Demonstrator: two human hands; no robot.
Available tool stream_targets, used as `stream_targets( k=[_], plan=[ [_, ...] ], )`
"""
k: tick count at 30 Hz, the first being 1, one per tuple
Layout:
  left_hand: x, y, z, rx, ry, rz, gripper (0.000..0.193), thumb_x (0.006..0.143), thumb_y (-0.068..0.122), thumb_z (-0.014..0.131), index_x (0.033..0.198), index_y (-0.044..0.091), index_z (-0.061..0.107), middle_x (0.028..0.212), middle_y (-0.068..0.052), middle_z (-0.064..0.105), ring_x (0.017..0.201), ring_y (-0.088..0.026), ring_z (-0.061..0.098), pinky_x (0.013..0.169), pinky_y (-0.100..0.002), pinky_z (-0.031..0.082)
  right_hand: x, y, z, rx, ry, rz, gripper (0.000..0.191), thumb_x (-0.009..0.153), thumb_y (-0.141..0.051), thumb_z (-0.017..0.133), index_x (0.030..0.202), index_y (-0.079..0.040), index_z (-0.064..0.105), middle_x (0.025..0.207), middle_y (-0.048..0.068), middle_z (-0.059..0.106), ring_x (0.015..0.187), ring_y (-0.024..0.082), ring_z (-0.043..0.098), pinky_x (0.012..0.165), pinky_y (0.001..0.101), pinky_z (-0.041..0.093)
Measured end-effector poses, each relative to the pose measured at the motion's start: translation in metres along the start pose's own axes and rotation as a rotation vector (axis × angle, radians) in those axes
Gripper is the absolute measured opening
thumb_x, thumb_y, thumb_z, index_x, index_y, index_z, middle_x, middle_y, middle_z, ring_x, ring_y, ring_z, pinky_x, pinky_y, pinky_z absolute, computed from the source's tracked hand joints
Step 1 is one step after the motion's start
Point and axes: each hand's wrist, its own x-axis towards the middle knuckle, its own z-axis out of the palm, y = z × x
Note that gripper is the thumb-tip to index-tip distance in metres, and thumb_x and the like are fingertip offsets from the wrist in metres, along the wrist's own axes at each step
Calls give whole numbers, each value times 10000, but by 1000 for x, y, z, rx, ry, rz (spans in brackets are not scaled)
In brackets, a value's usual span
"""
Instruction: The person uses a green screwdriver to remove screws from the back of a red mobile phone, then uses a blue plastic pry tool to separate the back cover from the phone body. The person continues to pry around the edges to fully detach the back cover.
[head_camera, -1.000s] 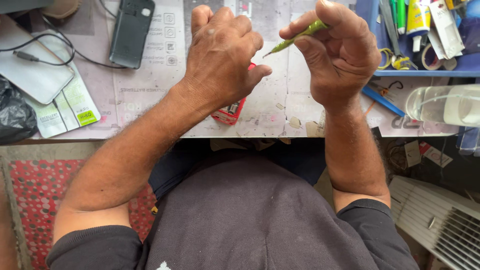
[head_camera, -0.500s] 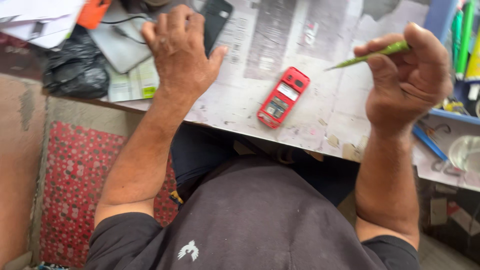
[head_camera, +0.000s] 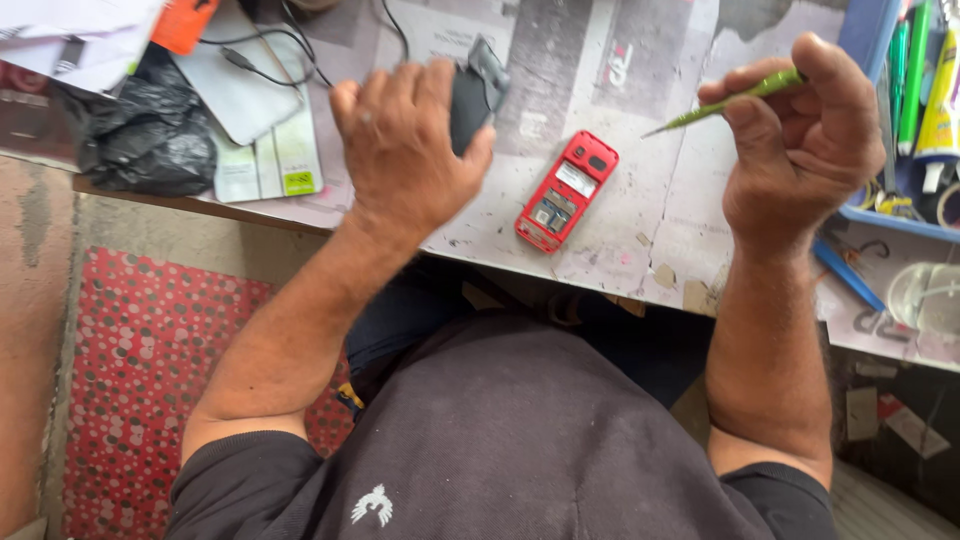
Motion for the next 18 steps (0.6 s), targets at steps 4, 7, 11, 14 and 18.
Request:
stream_targets(
  k=[4,7,11,14,18],
  plan=[
    [-16,13,7,-33,-64,-4,568,819,379,877,1202,22,657,1013,-94,647,912,-238,586,883,-453,361,3,-1,7,20,-17,14,444,1147,109,664,1520,-57,489,1136,228,714,1029,280,758,927,404,700],
    [-21,9,7,-26,-33,-10,614,817,403,884,1225,-1,663,1013,-106,646,900,-232,580,862,-443,355,4,-3,9,15,-60,36,432,1166,112,668,1515,-52,472,1146,216,709,1042,263,757,932,382,689],
    [-21,3,10,-41,-12,-14,595,817,405,886,1211,18,665,1045,-95,647,931,-223,579,887,-442,354,5,0,11,-17,-49,28,406,1166,123,661,1484,-47,476,1150,232,709,1045,276,755,945,405,699],
    [-21,0,11,-34,-48,2,592,822,428,899,1194,28,670,1076,-93,627,951,-226,566,899,-457,348,4,4,8,-10,-29,54,398,1180,119,670,1487,-49,480,1159,235,714,1025,270,730,932,406,683],
    [-14,0,11,-67,-67,3,677,792,484,916,1211,9,676,1161,-120,590,985,-245,547,912,-464,338,5,6,3,4,-47,18,401,1171,91,670,1491,-63,482,1153,218,713,1033,260,751,929,395,698]
  ],
)
